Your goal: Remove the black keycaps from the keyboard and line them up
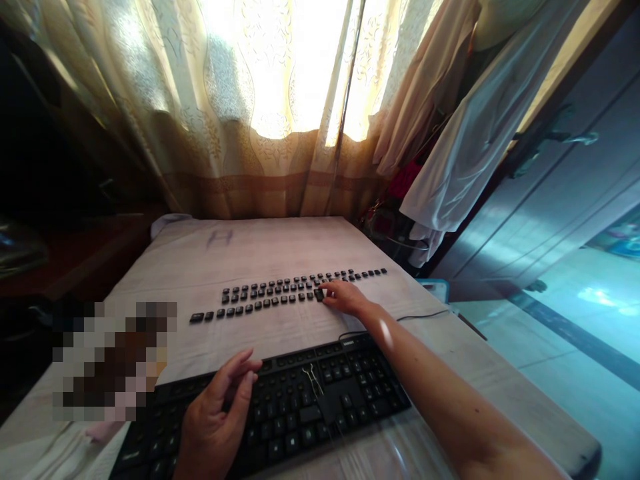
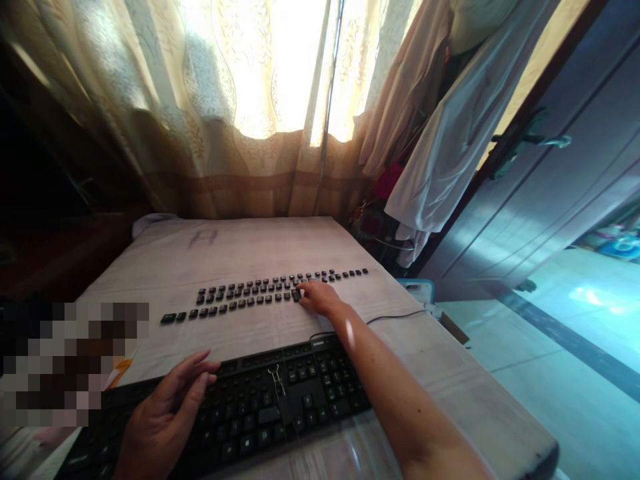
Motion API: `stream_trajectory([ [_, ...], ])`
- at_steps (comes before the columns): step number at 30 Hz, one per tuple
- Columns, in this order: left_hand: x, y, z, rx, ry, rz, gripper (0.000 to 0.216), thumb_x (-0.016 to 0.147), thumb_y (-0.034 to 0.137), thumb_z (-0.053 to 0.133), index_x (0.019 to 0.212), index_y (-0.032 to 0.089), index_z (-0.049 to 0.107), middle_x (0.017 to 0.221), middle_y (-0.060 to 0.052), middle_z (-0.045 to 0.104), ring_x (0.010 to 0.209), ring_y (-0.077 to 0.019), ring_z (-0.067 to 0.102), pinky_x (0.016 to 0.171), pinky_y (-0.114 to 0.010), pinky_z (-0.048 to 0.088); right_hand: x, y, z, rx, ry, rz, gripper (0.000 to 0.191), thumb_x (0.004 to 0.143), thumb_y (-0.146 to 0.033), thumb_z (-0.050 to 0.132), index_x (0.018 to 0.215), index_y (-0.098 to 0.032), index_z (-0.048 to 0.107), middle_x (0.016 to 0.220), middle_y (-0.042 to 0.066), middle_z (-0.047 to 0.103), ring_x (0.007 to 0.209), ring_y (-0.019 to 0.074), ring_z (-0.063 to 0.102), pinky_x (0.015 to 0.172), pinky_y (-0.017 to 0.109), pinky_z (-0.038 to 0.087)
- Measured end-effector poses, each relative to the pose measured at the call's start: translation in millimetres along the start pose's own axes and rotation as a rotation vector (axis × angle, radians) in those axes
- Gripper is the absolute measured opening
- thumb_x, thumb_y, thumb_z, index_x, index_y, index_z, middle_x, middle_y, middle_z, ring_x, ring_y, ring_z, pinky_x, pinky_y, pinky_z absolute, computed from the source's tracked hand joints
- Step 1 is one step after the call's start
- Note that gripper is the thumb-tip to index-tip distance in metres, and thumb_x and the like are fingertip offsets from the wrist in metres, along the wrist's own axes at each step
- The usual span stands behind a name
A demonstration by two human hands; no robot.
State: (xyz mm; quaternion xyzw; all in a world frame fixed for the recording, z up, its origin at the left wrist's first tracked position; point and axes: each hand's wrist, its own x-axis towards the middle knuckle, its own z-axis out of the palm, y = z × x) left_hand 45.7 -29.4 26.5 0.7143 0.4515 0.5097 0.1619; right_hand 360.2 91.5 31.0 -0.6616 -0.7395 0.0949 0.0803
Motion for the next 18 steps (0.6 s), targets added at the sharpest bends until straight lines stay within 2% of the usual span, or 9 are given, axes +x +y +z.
stream_trajectory([
  [13,-1.1,-5.8,-0.7,0.002,-0.024,-0.072,0.029,0.088,0.042,0.057,0.110,0.025,0.066,0.087,0.002,0.079,0.072,-0.0151,0.076,0.070,-0.022,0.062,0.3,0.1,-2.8,-0.005,-0.034,-0.007,0.042,0.081,-0.021,0.063,0.123,-0.023,0.067,0.108,0.007,0.072,0.098,0.0216,0.065,0.085,0.028,0.047],
  [18,-1.1,-5.0,-0.2,-0.006,-0.020,-0.116,0.032,0.087,0.046,0.057,0.109,0.024,0.067,0.087,0.000,0.079,0.071,-0.0168,0.076,0.066,-0.023,0.063,-0.7,1.5,-0.4,0.024,-0.011,-0.021,0.052,0.080,-0.019,0.062,0.131,-0.020,0.061,0.108,0.007,0.072,0.097,0.0220,0.066,0.085,0.029,0.048],
])
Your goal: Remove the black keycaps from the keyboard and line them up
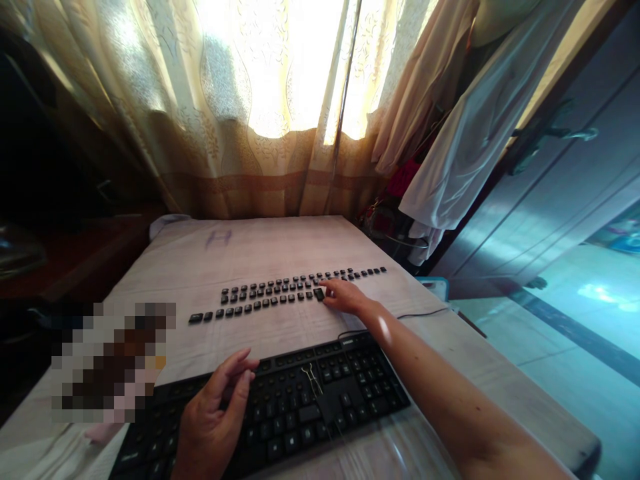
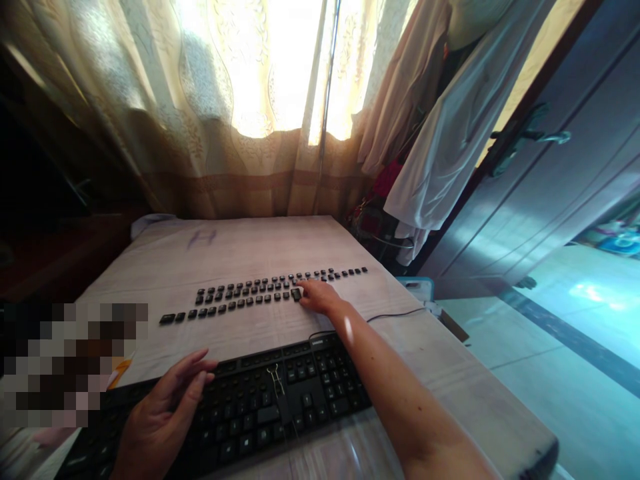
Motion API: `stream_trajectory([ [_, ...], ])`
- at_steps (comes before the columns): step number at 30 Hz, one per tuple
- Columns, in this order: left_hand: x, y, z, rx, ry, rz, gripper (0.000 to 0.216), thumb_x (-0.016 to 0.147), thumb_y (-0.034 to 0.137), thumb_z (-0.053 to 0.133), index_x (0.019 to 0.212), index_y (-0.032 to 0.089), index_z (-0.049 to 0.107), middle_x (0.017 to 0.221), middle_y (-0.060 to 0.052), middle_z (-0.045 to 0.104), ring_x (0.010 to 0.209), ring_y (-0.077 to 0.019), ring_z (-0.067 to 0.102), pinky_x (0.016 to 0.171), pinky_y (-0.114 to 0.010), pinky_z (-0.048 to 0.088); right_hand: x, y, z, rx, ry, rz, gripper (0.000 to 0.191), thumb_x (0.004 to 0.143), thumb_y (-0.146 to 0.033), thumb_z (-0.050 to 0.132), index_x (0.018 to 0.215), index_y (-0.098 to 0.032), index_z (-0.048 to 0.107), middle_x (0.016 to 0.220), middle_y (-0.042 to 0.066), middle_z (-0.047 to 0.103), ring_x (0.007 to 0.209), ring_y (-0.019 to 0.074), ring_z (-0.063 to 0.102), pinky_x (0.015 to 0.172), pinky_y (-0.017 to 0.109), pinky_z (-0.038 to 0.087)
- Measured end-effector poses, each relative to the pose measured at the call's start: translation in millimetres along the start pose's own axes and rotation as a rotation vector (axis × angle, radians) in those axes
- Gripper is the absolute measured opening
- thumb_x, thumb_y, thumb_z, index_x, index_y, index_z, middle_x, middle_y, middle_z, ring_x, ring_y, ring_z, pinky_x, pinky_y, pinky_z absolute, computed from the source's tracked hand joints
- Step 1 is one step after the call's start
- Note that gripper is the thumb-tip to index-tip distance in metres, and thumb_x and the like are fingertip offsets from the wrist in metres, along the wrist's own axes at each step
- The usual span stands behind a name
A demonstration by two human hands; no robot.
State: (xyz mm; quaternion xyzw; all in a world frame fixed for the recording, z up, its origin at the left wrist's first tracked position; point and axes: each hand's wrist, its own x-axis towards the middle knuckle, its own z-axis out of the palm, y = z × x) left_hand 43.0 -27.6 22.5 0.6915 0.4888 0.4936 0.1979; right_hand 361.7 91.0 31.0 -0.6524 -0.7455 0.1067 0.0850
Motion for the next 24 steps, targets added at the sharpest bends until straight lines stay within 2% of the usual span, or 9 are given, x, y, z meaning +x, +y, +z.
stream_trajectory([
  [5,2,2,-2,0.003,-0.016,0.010,0.031,0.088,0.044,0.057,0.111,0.024,0.066,0.089,-0.001,0.079,0.072,-0.0173,0.076,0.065,-0.024,0.063,-10,0,-2,0.063,0.075,-0.007,0.055,0.078,-0.013,0.063,0.132,-0.023,0.060,0.104,0.005,0.074,0.091,0.0194,0.067,0.084,0.028,0.050],
  [10,4,-2,-4,0.044,0.009,0.048,0.031,0.089,0.042,0.055,0.112,0.023,0.065,0.090,-0.001,0.079,0.076,-0.0180,0.076,0.074,-0.028,0.062,-46,-8,-7,0.159,0.250,0.003,0.038,0.084,-0.015,0.058,0.120,-0.021,0.066,0.105,0.005,0.073,0.083,0.0157,0.068,0.082,0.029,0.053],
  [13,5,-4,-4,0.068,0.017,0.072,0.030,0.090,0.041,0.054,0.111,0.022,0.064,0.090,-0.001,0.079,0.075,-0.0176,0.076,0.073,-0.026,0.062,-83,-18,-1,0.263,0.429,0.004,0.029,0.092,-0.022,0.048,0.114,-0.019,0.067,0.107,0.008,0.072,0.089,0.0162,0.068,0.079,0.028,0.055],
  [15,6,-5,-4,0.080,0.016,0.089,0.030,0.090,0.041,0.054,0.111,0.022,0.064,0.090,-0.002,0.079,0.074,-0.0175,0.076,0.071,-0.026,0.061,-109,-25,6,0.489,0.709,-0.019,0.024,0.092,-0.025,0.051,0.102,-0.019,0.071,0.091,0.006,0.074,0.078,0.0167,0.069,0.073,0.029,0.057],
  [17,6,-4,-4,0.082,0.017,0.103,0.031,0.090,0.041,0.053,0.112,0.021,0.064,0.091,-0.002,0.079,0.074,-0.0174,0.076,0.070,-0.025,0.061,-132,-33,13,0.597,0.870,-0.014,0.020,0.090,-0.026,0.054,0.098,-0.020,0.072,0.085,0.004,0.074,0.069,0.0156,0.068,0.067,0.029,0.057],
  [20,5,0,-5,0.082,0.012,0.110,0.032,0.091,0.042,0.052,0.112,0.021,0.063,0.093,-0.003,0.079,0.074,-0.0171,0.076,0.069,-0.025,0.060,-153,-44,22,0.644,1.001,0.038,0.018,0.089,-0.026,0.056,0.094,-0.020,0.072,0.079,0.003,0.073,0.062,0.0146,0.066,0.062,0.027,0.057],
  [24,3,6,-5,0.076,-0.001,0.126,0.032,0.091,0.042,0.052,0.114,0.021,0.062,0.095,-0.004,0.078,0.075,-0.0173,0.075,0.072,-0.026,0.060,-162,-49,32,0.614,1.100,0.132,0.019,0.087,-0.027,0.055,0.091,-0.020,0.073,0.078,0.004,0.073,0.063,0.0164,0.067,0.064,0.030,0.058],
])
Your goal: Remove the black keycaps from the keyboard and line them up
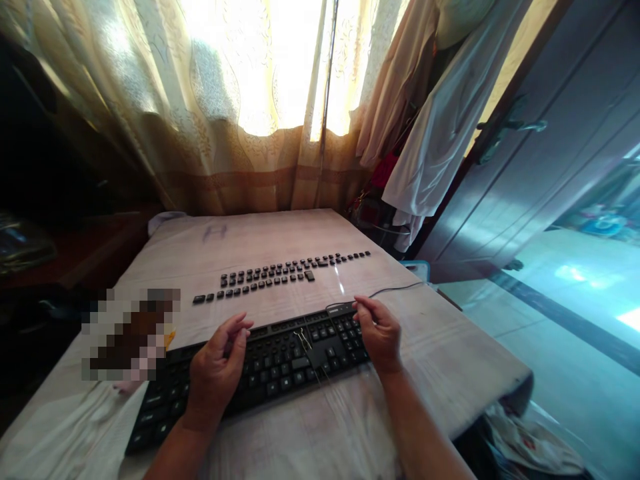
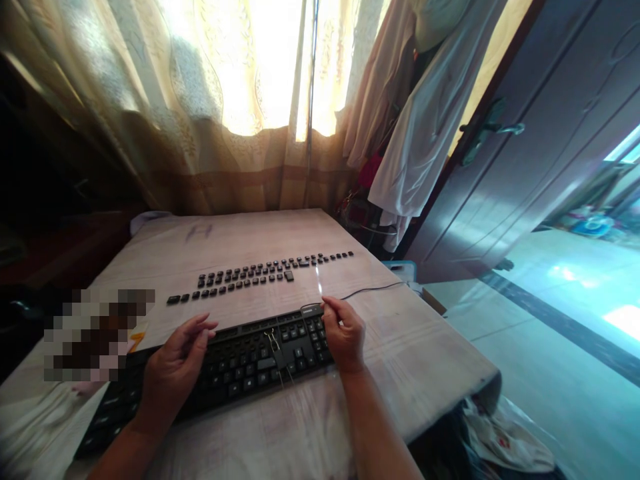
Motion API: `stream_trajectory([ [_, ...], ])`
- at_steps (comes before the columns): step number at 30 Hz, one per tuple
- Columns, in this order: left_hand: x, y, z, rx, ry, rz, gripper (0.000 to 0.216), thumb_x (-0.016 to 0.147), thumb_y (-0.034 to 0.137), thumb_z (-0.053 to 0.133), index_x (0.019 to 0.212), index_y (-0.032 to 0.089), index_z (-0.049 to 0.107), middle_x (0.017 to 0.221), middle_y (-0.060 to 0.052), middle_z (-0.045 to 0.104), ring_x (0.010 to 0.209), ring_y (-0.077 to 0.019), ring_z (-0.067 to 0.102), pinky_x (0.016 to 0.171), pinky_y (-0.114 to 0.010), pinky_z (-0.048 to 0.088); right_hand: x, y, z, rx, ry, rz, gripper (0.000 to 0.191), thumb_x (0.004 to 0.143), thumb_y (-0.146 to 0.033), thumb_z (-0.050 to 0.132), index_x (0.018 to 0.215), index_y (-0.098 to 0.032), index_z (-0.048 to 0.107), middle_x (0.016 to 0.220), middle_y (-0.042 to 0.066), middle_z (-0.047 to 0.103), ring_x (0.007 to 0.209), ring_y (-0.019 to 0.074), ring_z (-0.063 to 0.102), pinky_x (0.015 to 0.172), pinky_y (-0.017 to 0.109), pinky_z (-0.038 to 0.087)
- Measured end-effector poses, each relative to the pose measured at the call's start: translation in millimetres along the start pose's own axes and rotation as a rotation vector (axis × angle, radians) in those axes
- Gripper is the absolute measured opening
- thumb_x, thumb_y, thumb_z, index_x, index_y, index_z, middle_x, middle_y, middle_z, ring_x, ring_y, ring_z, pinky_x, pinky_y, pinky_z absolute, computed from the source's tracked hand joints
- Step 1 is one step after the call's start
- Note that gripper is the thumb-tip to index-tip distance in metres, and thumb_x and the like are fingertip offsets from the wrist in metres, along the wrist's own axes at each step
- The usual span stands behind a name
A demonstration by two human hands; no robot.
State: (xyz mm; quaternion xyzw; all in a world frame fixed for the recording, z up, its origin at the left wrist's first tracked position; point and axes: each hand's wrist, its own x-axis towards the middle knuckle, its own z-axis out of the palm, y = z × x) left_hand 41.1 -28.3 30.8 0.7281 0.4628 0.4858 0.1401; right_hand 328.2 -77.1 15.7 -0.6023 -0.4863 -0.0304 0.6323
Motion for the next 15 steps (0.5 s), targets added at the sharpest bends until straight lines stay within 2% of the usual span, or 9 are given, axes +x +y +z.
stream_trajectory([
  [9,0,3,-2,-0.020,0.015,0.019,0.032,0.092,0.040,0.051,0.114,0.020,0.062,0.097,-0.006,0.078,0.076,-0.0171,0.075,0.076,-0.028,0.060,-7,15,2,-0.105,-0.003,0.051,0.024,0.086,-0.030,0.052,0.091,-0.020,0.073,0.079,0.005,0.074,0.068,0.0187,0.069,0.073,0.034,0.059],
  [15,2,2,-3,0.002,0.016,0.013,0.031,0.092,0.037,0.051,0.115,0.019,0.062,0.097,-0.005,0.078,0.077,-0.0164,0.075,0.077,-0.027,0.060,-7,15,2,-0.081,0.000,0.054,0.023,0.085,-0.030,0.053,0.090,-0.020,0.073,0.079,0.005,0.074,0.068,0.0190,0.069,0.072,0.034,0.059],
])
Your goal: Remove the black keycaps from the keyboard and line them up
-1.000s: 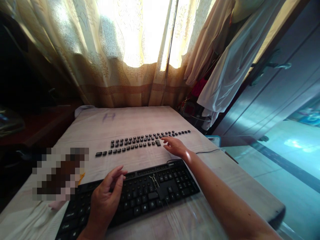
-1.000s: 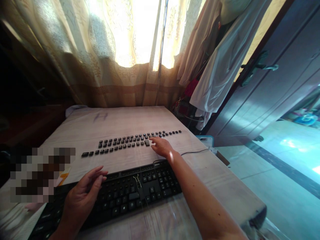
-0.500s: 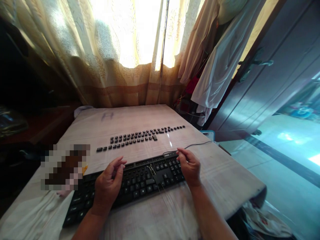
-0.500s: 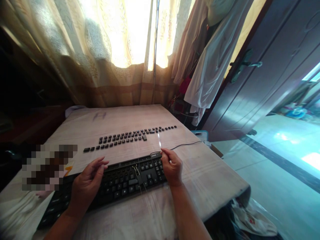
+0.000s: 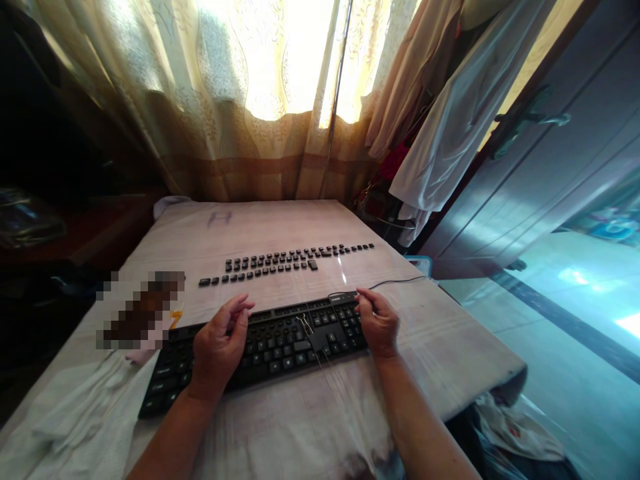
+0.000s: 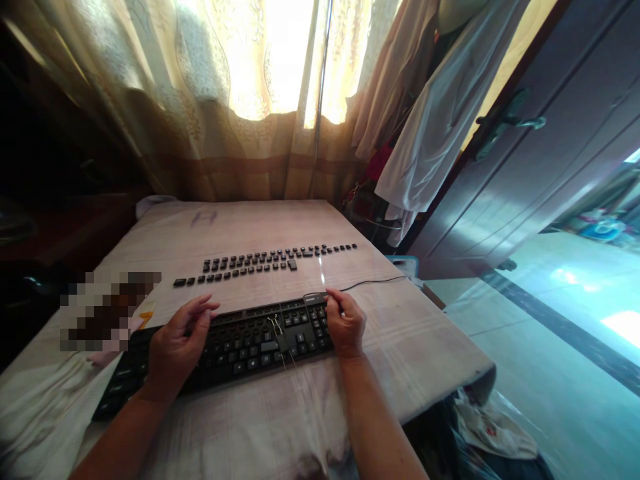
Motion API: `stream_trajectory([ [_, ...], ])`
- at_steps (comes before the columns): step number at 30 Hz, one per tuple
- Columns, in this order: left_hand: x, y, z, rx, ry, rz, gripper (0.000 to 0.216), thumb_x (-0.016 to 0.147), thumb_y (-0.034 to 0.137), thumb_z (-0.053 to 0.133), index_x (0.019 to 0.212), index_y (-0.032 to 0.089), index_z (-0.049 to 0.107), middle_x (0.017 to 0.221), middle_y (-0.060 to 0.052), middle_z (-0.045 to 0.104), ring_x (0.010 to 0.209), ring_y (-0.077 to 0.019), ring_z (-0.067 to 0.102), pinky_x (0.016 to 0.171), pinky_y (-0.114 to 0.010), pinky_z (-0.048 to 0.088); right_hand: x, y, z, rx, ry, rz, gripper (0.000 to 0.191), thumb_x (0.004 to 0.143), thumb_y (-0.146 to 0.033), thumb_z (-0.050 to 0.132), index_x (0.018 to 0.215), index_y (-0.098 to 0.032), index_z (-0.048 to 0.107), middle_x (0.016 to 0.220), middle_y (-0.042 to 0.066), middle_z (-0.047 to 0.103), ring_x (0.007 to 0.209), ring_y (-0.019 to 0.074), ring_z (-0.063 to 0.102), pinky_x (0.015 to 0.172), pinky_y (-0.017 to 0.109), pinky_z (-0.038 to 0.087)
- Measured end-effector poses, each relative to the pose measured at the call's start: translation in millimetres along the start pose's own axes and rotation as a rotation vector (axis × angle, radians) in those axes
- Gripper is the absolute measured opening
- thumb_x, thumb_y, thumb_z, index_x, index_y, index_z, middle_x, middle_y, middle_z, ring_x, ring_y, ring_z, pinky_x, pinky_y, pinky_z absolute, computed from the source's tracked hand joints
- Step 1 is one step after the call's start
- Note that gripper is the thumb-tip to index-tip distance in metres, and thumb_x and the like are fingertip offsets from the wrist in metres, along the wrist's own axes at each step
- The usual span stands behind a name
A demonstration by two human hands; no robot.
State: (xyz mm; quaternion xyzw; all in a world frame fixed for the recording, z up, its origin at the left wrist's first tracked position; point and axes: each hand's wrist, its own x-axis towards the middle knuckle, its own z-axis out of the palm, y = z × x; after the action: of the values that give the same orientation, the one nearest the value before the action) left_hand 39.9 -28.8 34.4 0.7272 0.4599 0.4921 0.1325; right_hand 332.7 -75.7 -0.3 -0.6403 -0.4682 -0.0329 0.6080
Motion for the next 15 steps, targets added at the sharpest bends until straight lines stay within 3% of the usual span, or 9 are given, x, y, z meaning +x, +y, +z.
stream_trajectory([
  [10,-1,0,1,0.042,-0.017,-0.039,0.031,0.091,0.039,0.050,0.114,0.020,0.062,0.097,-0.004,0.078,0.080,-0.0173,0.075,0.077,-0.028,0.060,1,-13,-3,-0.027,-0.162,-0.146,0.023,0.088,-0.026,0.050,0.091,-0.022,0.073,0.080,0.004,0.074,0.072,0.0187,0.069,0.073,0.032,0.059],
  [15,-1,3,0,0.034,-0.013,-0.030,0.030,0.092,0.036,0.050,0.114,0.020,0.062,0.097,-0.003,0.078,0.080,-0.0164,0.075,0.078,-0.027,0.060,3,-28,-7,-0.099,-0.393,-0.288,0.026,0.089,-0.020,0.050,0.101,-0.024,0.072,0.096,0.006,0.074,0.089,0.0192,0.070,0.083,0.032,0.057],
])
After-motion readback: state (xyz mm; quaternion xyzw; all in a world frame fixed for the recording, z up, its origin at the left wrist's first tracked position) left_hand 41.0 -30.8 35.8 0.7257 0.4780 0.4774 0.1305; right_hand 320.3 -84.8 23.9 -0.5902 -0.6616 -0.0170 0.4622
